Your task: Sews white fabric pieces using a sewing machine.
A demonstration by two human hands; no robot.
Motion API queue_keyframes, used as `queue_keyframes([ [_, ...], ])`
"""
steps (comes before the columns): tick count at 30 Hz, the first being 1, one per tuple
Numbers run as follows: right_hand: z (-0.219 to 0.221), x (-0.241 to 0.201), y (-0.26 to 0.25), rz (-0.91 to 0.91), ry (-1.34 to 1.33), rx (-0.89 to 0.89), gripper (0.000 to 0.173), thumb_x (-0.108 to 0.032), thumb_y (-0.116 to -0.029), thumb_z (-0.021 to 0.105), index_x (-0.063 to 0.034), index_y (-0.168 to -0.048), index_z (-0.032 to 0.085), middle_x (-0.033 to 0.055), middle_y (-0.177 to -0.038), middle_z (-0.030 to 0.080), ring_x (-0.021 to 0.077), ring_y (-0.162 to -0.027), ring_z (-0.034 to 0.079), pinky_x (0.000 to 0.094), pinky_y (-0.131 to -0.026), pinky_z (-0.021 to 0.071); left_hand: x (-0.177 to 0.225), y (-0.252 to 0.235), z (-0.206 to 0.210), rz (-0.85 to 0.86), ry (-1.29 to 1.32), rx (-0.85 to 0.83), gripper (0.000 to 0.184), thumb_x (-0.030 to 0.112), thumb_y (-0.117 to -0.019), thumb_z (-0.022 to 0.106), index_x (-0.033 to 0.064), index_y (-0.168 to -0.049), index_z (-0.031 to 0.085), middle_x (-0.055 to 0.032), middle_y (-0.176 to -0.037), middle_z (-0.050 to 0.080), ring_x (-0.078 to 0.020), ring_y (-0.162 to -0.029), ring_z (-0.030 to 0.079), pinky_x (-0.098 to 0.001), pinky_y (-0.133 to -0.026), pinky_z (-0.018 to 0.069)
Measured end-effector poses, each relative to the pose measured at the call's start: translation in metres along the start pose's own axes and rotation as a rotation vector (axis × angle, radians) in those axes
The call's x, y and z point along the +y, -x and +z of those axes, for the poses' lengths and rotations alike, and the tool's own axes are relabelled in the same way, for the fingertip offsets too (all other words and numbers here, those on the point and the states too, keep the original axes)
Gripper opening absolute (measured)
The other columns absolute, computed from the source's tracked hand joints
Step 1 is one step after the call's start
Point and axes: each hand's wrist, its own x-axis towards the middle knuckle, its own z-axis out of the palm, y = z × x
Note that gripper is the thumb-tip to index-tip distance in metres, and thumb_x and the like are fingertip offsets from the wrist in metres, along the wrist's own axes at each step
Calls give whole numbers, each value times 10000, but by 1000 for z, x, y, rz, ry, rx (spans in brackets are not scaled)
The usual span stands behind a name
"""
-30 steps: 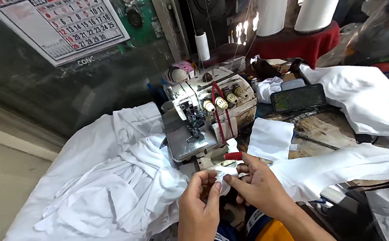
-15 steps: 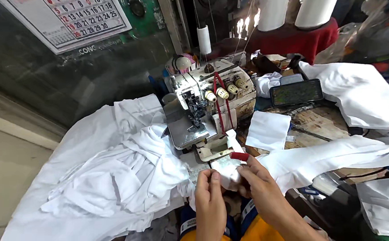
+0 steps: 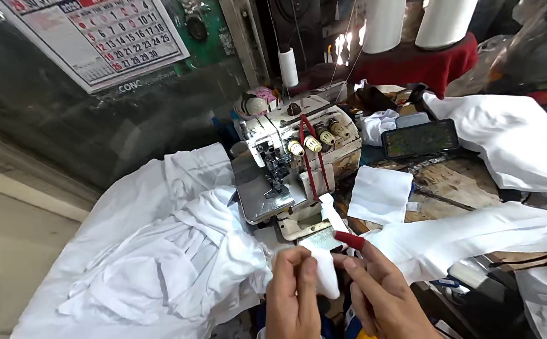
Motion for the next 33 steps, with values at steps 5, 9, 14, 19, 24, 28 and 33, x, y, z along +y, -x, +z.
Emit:
queue_keyframes([
  [5, -16, -16, -21, 20, 129, -58, 517, -145, -985, 649, -124, -1453, 432, 63, -999, 749, 108, -533, 587, 231, -428, 452, -4, 7, -13, 68, -49, -57, 182, 239, -1038, 589, 95, -1059, 699, -13, -1001, 714, -145, -979, 677, -380, -904, 571],
  [9, -36, -29, -43, -60, 255, -532, 561, -149, -1027, 606, -281, -1538, 415, 75, -1055, 728, 150, -659, 656, 247, -514, 536, -1, -21, -45, 102, -101, -209, 262, 319, -1013, 628, 149, -1188, 724, -40, -1261, 658, -216, -1201, 609, -439, -1005, 543],
  [14, -33, -26, -48, -53, 186, -796, 486, -205, -1060, 572, -116, -1518, 434, 100, -1126, 708, 149, -850, 699, 295, -724, 611, -8, -13, -46, -28, 392, -286, 266, 226, -1094, 462, 14, -1011, 597, -147, -1092, 687, -249, -1038, 681, -417, -910, 582],
  [19, -8, 5, -37, -168, -110, -315, 291, -175, -980, 672, -81, -1255, 666, 38, -993, 729, 99, -857, 699, 290, -800, 603, -6, -5, -34, -279, 667, -158, 214, 167, -1036, 580, 15, -1176, 521, -88, -897, 678, -151, -790, 699, -344, -734, 613],
  [24, -19, 20, -41, -86, -352, -530, 450, -197, -1013, 650, -154, -1446, 534, 90, -1057, 721, 68, -791, 667, 214, -671, 561, -27, 9, -41, -285, 809, -247, 382, 91, -937, 714, 16, -1257, 520, -132, -1031, 694, -190, -911, 709, -375, -829, 605],
  [28, -23, 28, -45, 103, -458, -610, 504, -190, -978, 683, -195, -1457, 527, 105, -1076, 713, 97, -810, 687, 221, -647, 567, -31, 14, -33, -316, 984, -220, 511, 105, -818, 845, 61, -1236, 554, -127, -1052, 714, -197, -927, 727, -378, -839, 614],
  [33, -26, 32, -48, 201, -578, -629, 398, -186, -1020, 577, -169, -1416, 558, 145, -1095, 703, 118, -762, 675, 223, -588, 543, -31, 11, -35, -355, 909, -305, 374, 234, -993, 667, 37, -1293, 565, -141, -1094, 700, -200, -941, 715, -382, -834, 611],
])
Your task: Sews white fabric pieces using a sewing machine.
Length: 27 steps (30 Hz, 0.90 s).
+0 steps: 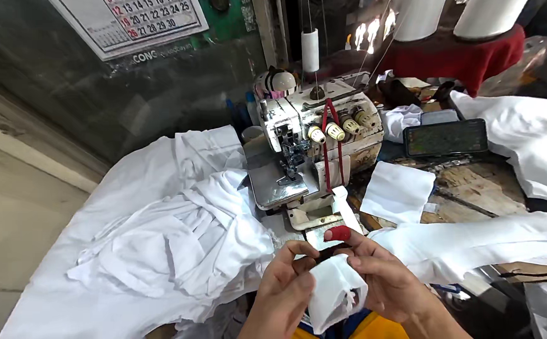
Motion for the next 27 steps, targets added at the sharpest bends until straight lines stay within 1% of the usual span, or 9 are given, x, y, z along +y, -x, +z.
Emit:
queue_keyframes([
  [3, 3, -4, 0, -21, -31, 37, 357, -202, -1026, 562, -198, -1384, 561, 112, -1033, 697, 63, -629, 612, 178, -481, 476, 3, 0, -5, -74, -189, -12, 397, 168, -979, 689, -8, -1303, 541, -156, -1054, 694, -206, -878, 703, -382, -784, 612],
  [5, 4, -3, 3, 29, 55, 98, 379, -273, -1015, 635, -200, -1384, 584, 104, -1029, 710, 74, -682, 649, 192, -525, 515, 7, 3, -4, -9, -88, 69, 353, 194, -960, 711, 64, -1262, 581, -110, -1023, 714, -174, -863, 719, -361, -772, 619],
  [7, 6, 2, 5, 54, 70, 99, 403, -260, -1011, 651, -169, -1395, 570, 136, -1089, 707, 115, -778, 685, 225, -597, 554, 10, 4, -2, 31, 18, 111, 335, 176, -965, 704, 79, -1262, 582, -111, -1017, 707, -186, -879, 724, -389, -803, 624],
  [12, 8, 1, 1, 45, 101, 82, 410, -198, -1039, 597, -150, -1444, 554, 156, -1068, 697, 128, -719, 675, 245, -561, 564, 0, 11, -5, 8, 11, 103, 405, 120, -983, 673, 17, -1344, 522, -191, -1068, 711, -238, -931, 732, -428, -866, 609],
  [15, 9, 3, 1, 56, 91, 54, 414, -198, -1047, 582, -154, -1456, 537, 160, -1105, 691, 134, -744, 682, 249, -579, 571, 4, 16, -2, 43, 133, 138, 336, 145, -999, 648, 40, -1304, 555, -169, -1071, 696, -231, -928, 725, -429, -845, 616],
  [17, 13, 5, 0, 37, 58, 45, 408, -217, -1043, 591, -174, -1447, 547, 151, -1115, 688, 117, -739, 667, 225, -559, 543, 8, 18, 1, 42, 78, 129, 309, 154, -1013, 626, 22, -1285, 560, -155, -1064, 690, -209, -924, 716, -403, -831, 614],
  [20, 19, 4, -1, 35, 22, 67, 409, -218, -1039, 595, -204, -1445, 544, 130, -1028, 686, 74, -648, 606, 186, -512, 484, 9, 25, -1, 26, -87, 88, 335, 136, -998, 649, 2, -1282, 536, -155, -1072, 686, -209, -933, 704, -401, -847, 604],
  [24, 21, 12, 0, 81, -8, 131, 375, -203, -1037, 590, -173, -1409, 559, 112, -982, 683, 50, -620, 589, 170, -491, 472, 10, 26, 1, 139, -6, 164, 331, 174, -959, 713, 68, -1236, 568, -86, -1011, 680, -148, -878, 696, -343, -793, 606],
  [27, 29, 6, 1, 72, -44, 244, 309, -230, -1055, 541, -187, -1354, 604, 67, -876, 668, 18, -568, 532, 153, -482, 436, 9, 31, 6, 18, -191, 156, 307, 165, -1017, 629, -10, -1258, 551, -115, -992, 686, -174, -854, 691, -366, -776, 604],
])
